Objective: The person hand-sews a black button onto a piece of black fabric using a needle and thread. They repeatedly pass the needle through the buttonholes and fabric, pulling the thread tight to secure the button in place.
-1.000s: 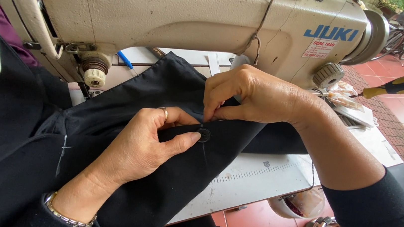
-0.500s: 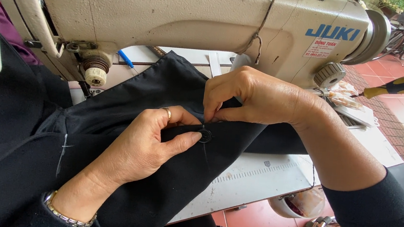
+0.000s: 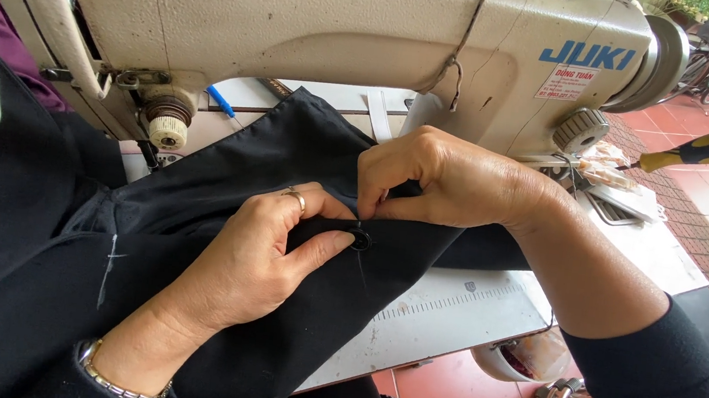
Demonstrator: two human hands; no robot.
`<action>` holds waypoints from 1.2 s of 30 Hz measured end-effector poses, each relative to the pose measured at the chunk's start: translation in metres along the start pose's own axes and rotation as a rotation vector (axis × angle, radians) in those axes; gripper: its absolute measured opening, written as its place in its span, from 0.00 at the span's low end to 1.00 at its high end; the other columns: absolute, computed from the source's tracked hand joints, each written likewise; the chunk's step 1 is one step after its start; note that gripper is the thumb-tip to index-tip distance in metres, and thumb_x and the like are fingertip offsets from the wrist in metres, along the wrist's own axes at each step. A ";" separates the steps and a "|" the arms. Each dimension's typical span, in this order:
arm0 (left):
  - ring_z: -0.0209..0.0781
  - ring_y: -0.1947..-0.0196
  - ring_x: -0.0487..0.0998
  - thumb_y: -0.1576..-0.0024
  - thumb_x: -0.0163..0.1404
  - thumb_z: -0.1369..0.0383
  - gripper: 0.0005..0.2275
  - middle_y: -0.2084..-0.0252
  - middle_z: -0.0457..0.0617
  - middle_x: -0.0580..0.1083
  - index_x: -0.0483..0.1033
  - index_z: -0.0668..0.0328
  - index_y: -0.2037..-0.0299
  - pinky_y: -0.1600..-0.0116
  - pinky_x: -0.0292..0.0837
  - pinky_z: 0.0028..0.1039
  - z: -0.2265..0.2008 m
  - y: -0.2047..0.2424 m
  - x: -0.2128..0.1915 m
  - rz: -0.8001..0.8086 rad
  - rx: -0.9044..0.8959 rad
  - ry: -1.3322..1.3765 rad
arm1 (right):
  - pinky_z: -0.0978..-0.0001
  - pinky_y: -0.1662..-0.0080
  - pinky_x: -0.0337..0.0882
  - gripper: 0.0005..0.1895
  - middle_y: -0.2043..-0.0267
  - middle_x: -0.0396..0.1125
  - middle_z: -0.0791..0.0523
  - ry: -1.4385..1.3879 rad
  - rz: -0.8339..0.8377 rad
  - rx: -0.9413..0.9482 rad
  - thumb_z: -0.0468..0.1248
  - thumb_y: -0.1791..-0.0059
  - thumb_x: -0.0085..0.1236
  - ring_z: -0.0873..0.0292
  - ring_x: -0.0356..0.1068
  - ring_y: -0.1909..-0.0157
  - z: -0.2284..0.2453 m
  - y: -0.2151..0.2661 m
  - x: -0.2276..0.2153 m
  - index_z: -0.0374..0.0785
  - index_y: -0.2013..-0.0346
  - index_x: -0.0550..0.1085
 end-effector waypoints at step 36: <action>0.24 0.75 0.65 0.45 0.54 0.64 0.07 0.76 0.36 0.71 0.78 0.56 0.71 0.68 0.64 0.19 0.003 0.003 -0.001 0.046 -0.398 0.149 | 0.65 0.61 0.66 0.06 0.66 0.62 0.51 0.423 -0.622 -0.014 0.30 0.47 0.44 0.52 0.62 0.67 0.061 0.013 0.054 0.31 0.64 0.70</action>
Point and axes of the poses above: each hand's wrist, its own y-axis away from the middle knuckle, its own x-axis out of the palm, z = x × y, the point moved 3 cm from there along -y, towards the middle knuckle
